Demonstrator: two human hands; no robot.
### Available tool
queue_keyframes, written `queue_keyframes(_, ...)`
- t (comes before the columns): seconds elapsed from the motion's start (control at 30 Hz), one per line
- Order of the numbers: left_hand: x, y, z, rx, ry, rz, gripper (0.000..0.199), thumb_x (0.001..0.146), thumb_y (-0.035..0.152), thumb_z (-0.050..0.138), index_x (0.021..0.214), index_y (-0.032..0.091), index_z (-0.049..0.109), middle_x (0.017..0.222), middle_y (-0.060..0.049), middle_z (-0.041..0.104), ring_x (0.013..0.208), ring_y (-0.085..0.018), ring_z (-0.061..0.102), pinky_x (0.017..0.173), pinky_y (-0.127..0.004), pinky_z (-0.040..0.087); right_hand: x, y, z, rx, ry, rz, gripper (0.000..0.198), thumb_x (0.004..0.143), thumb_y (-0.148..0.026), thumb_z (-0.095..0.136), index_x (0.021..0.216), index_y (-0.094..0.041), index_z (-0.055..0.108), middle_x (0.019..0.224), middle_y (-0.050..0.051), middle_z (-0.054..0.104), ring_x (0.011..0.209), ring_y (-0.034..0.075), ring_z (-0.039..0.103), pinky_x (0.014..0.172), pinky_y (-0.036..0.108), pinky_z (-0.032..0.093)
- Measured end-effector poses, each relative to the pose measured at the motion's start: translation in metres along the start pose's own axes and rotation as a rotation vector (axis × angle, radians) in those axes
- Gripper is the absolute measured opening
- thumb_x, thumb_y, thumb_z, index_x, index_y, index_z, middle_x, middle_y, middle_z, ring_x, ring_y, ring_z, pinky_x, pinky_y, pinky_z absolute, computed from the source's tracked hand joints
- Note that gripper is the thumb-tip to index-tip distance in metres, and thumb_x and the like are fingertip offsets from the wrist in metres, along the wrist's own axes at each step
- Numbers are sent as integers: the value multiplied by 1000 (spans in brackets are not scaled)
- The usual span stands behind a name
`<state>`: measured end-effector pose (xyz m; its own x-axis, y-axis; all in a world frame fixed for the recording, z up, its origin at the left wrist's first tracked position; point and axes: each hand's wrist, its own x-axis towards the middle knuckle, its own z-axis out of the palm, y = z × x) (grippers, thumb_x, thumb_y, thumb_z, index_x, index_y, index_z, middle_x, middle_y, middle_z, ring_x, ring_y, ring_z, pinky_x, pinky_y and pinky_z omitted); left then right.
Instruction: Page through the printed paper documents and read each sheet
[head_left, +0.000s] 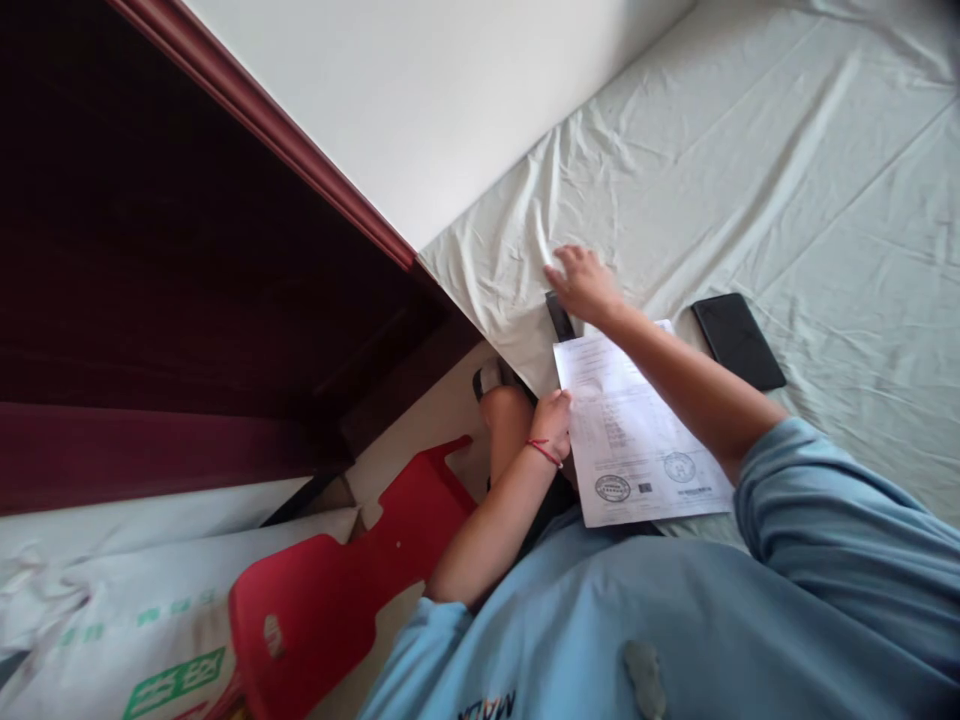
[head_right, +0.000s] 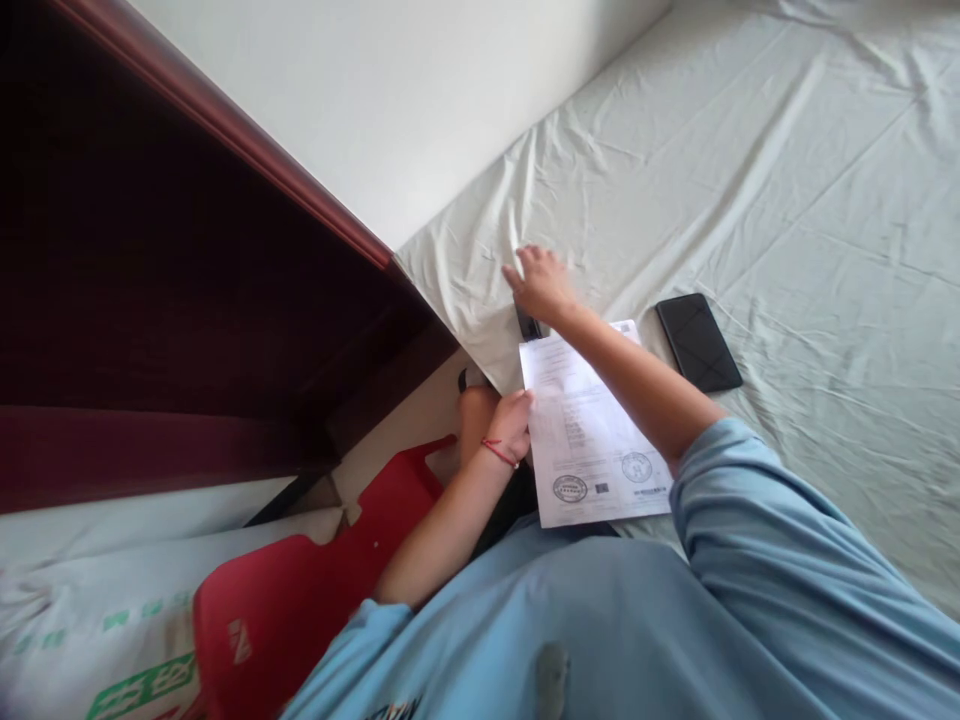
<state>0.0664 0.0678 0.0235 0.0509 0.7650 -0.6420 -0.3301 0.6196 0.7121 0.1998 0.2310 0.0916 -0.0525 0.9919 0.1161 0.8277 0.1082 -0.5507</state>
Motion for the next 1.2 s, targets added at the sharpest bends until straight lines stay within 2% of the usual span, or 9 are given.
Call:
queue_keyframes(0.1,1,-4,-3,2,-16,8,29,67,33,93,77,17,70,70,-9,75,94,-33,79,85,-41,61,-36,41,-45,-107,169,71,62,108,-37,50,163,-9,47,164,25,53,149,38,48,127,55,36)
queue_keyframes(0.23,2,-8,-4,-4,-50,42,34,71,42,92,76,17,70,73,-8,75,87,-28,78,81,-37,59,-121,106,-91,-344,268,399,67,109,-40,52,165,-5,42,161,31,51,149,38,47,123,50,38)
queue_keyframes(0.33,3,-9,-7,25,-69,90,38,72,47,92,75,17,68,73,-7,73,87,-26,77,79,-34,58,-180,139,-97,-463,168,647,79,106,-51,57,164,0,39,159,35,53,145,42,49,121,49,38)
queue_keyframes(0.43,3,-9,-9,23,-98,97,41,72,50,93,75,19,67,73,-6,73,96,-28,78,84,-35,59,-211,152,-87,-494,40,766,87,97,-64,63,154,0,50,154,35,56,141,45,50,120,49,38)
queue_keyframes(0.6,0,-6,-8,-9,-90,76,47,65,53,97,76,19,66,78,-8,77,109,-33,78,95,-42,60,-205,150,-74,-465,17,774,77,89,-74,67,137,-14,65,151,27,57,141,46,45,120,52,37)
queue_keyframes(0.73,-3,-4,-6,-15,-88,84,46,63,51,98,76,19,68,80,-8,79,111,-33,79,97,-42,61,-191,149,-71,-411,36,776,81,85,-73,74,137,-12,66,153,30,55,142,47,42,119,54,37)
queue_keyframes(0.9,-6,-1,-3,10,-64,84,36,69,45,92,77,19,69,81,-8,80,110,-31,79,93,-38,62,-184,149,-63,-359,153,761,70,83,-61,78,133,-13,65,150,30,56,141,46,42,120,56,35)
queue_keyframes(1.03,-7,0,-2,8,-54,75,35,69,44,91,76,19,68,80,-9,79,110,-31,79,93,-38,61,-180,146,-64,-355,121,767,71,86,-58,76,136,-8,64,149,32,56,143,46,42,123,54,31)
queue_keyframes(1.2,-8,1,-2,13,-60,92,37,65,46,93,75,20,68,75,-6,77,106,-32,80,93,-39,61,-183,141,-65,-353,131,714,71,86,-61,72,133,-8,65,145,34,56,140,49,41,117,58,33)
